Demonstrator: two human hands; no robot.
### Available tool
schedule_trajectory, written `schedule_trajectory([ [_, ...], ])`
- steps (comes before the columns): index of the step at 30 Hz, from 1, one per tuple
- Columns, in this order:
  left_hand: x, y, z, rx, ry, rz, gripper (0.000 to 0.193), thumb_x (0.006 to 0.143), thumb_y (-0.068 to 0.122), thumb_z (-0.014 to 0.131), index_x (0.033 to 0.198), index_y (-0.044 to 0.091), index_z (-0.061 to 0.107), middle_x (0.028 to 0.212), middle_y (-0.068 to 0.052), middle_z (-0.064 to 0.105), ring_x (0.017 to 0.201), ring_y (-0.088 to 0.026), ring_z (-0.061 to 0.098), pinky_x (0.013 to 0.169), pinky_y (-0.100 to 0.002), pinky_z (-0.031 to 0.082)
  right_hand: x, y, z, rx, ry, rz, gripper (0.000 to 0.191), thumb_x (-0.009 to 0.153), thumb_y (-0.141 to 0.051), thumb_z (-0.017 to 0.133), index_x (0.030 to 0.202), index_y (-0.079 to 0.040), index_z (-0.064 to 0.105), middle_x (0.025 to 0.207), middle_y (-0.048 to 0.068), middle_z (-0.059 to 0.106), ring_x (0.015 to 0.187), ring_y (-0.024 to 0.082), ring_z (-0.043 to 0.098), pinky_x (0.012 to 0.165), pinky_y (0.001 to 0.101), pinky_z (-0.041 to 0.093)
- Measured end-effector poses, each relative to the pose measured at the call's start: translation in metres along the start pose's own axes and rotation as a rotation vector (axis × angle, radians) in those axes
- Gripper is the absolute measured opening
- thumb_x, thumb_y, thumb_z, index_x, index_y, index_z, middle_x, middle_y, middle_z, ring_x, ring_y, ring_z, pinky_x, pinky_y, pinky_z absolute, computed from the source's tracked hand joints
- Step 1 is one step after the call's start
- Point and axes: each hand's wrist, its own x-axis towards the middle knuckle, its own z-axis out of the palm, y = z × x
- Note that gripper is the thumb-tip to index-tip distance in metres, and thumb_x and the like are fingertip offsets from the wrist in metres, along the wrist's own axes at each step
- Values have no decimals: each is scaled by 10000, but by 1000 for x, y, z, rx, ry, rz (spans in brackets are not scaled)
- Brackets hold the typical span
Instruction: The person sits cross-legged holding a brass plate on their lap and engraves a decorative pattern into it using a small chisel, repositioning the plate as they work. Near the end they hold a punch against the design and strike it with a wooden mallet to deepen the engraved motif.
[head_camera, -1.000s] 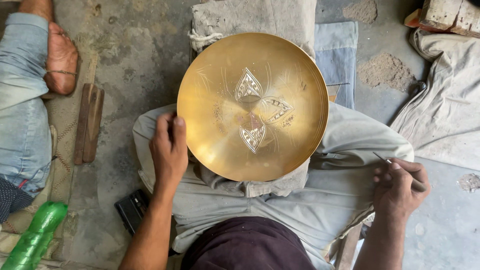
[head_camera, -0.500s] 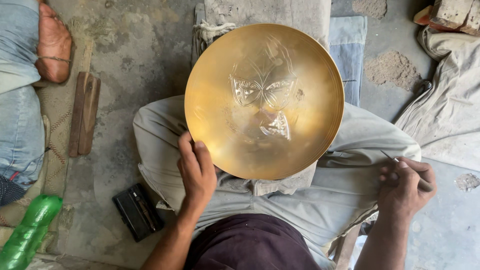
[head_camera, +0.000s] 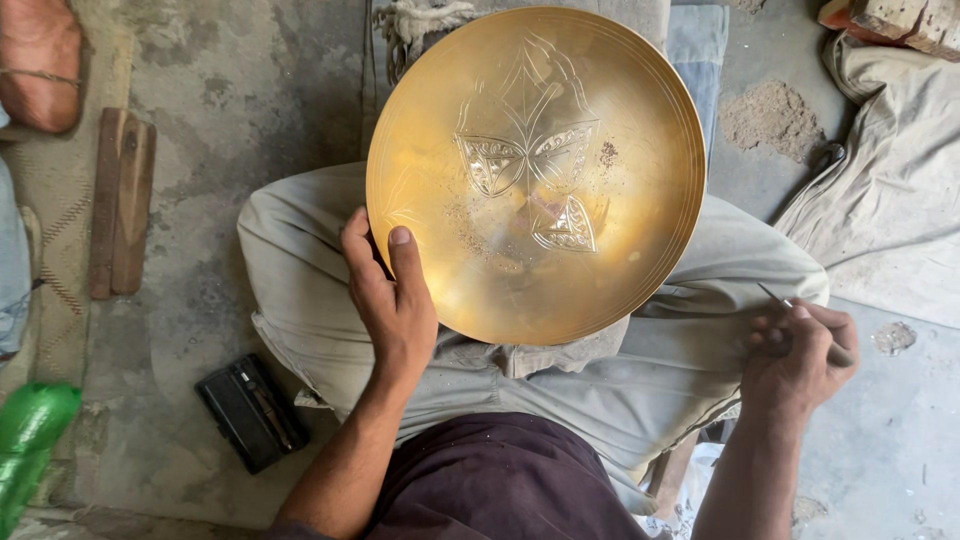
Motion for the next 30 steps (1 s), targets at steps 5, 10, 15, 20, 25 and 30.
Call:
schedule_trajectory([
  [5,-1,-10,7,-142,43,-62,358,1149,210,442,1402,-40,485,1226,-141,639,1085,-191,625,930,-338,537,-23,-31,41,-65,-176,1,96,1101,54,546,1042,69,619,975,200,689,823,255,715,731,346,600],
  [10,-5,-15,0,-238,-2,-26,427,1172,236,405,1484,-47,474,1309,-146,643,1147,-181,623,994,-331,524,-38,-51,115,-412,-556,23,134,990,21,630,1116,61,647,1022,179,718,901,229,725,823,337,610],
  [15,-4,-17,0,-206,-23,-19,458,1191,250,368,1529,-53,425,1376,-167,620,1224,-214,622,1046,-345,517,-17,-47,178,-712,-881,-191,168,926,-18,662,1082,38,689,1079,111,740,995,172,721,889,280,570],
  [20,-3,-16,-3,-155,-47,-27,451,1181,257,361,1504,-43,456,1317,-164,650,1187,-221,644,1017,-347,529,-11,-45,198,-677,-953,-120,151,946,-44,675,1070,40,663,1095,107,733,983,154,711,879,267,568],
  [25,-4,-16,-3,-118,-47,2,447,1187,250,359,1511,-45,447,1341,-173,636,1202,-232,638,1033,-358,524,-12,-43,197,-696,-950,-104,171,964,-96,699,1068,35,662,1099,109,734,971,159,721,858,272,579],
  [30,-5,-16,-2,-151,-53,2,447,1202,241,362,1532,-56,413,1391,-191,609,1236,-239,631,1052,-361,531,-10,-41,194,-722,-950,-125,201,963,-141,720,1060,29,674,1098,120,734,963,180,732,833,284,585],
])
